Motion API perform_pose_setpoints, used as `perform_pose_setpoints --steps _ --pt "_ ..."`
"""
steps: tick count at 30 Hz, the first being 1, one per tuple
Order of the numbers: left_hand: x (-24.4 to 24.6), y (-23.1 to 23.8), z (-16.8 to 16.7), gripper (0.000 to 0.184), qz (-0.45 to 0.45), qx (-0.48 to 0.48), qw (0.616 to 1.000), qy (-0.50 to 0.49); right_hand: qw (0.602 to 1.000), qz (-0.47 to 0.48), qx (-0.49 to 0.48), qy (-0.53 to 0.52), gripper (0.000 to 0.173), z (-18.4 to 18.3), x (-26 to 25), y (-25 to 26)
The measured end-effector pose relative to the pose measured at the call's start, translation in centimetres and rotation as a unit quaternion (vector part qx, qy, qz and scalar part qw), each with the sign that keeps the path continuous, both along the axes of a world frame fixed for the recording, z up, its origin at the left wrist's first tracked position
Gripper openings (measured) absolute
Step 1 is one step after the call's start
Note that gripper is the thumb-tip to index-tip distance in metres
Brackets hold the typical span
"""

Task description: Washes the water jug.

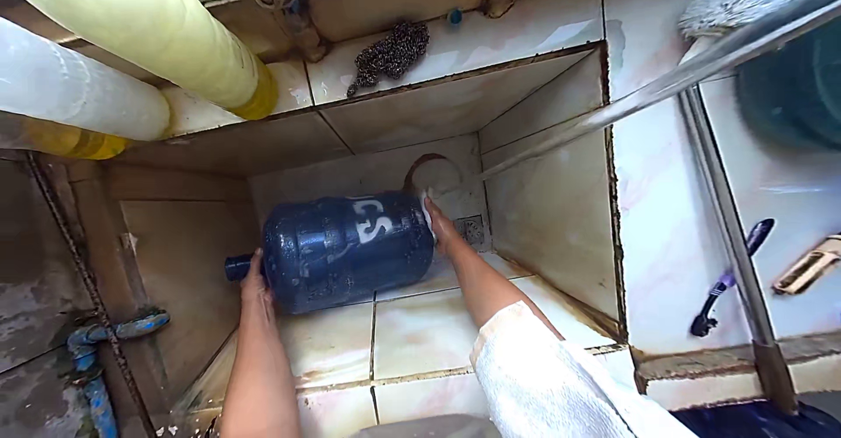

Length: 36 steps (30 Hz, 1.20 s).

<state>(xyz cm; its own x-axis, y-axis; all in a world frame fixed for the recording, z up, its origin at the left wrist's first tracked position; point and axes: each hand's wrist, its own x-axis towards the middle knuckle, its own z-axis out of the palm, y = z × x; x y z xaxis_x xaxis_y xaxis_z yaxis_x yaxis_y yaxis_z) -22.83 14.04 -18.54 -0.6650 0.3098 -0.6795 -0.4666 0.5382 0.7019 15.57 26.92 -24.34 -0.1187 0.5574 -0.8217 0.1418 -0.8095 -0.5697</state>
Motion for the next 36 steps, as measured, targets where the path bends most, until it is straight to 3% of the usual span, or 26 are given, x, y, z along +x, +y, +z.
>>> perform_pose_setpoints --steps 2,4,6,8,11,14,16,17,19,23,25,28,32,34,36 --pt "0.8 -1.0 0.3 0.054 -0.047 -0.032 0.997 -0.05 0.995 -0.034 -0.078 0.055 0.082 1.2 -0.1 -1.1" --pt "1.6 -1.4 0.8 0.063 -0.057 -0.031 0.987 -0.146 0.999 0.005 -0.031 0.032 0.08 5.2 -0.4 -0.1" --pt "2.0 -2.5 0.3 0.075 -0.059 -0.069 0.963 -0.252 0.992 0.097 0.061 -0.049 0.099 11.3 -0.9 0.9" --pt "3.8 -2.4 -0.4 0.068 -0.061 -0.131 0.947 -0.288 0.948 0.212 0.187 -0.15 0.111 18.3 -1.9 0.9" --pt "7.6 1.5 1.5 0.06 -0.106 -0.123 0.954 -0.253 0.819 0.357 0.389 -0.223 0.103 24.9 -3.5 -2.9" --pt "10.1 6.6 9.6 0.072 -0.295 0.064 0.94 -0.162 0.737 0.414 0.495 -0.201 0.093 25.5 -3.3 -6.1" --pt "11.7 8.1 14.9 0.072 -0.382 0.105 0.918 -0.034 0.704 0.432 0.539 -0.167 0.075 24.9 -2.4 -6.1" --pt "12.3 8.1 16.2 0.088 -0.4 0.102 0.911 0.021 0.694 0.437 0.547 -0.166 0.069 24.6 -2.0 -5.4" --pt "13.8 6.9 16.4 0.115 -0.4 0.107 0.905 0.093 0.688 0.428 0.544 -0.216 0.061 24.1 -1.8 -2.5" --pt "17.1 5.0 15.6 0.111 -0.337 0.163 0.917 0.141 0.698 0.32 0.511 -0.385 0.072 23.0 -4.6 2.3" --pt "18.0 5.4 15.3 0.103 -0.268 0.179 0.935 0.148 0.705 0.328 0.529 -0.34 0.07 23.1 -6.4 0.2" --pt "16.3 5.9 15.1 0.098 -0.21 0.201 0.948 0.132 0.708 0.421 0.514 -0.238 0.056 24.9 -5.6 -3.7" --pt "14.4 3.6 14.7 0.1 -0.282 0.213 0.927 0.126 0.731 0.349 0.492 -0.32 0.059 24.0 -1.6 -1.4" --pt "14.7 2.8 14.5 0.102 -0.354 0.233 0.896 0.134 0.743 0.307 0.469 -0.367 0.057 23.7 -2.2 0.7" --pt "14.6 3.1 14.9 0.102 -0.447 0.238 0.853 0.13 0.729 0.305 0.5 -0.355 0.052 24.0 -4.8 0.7"
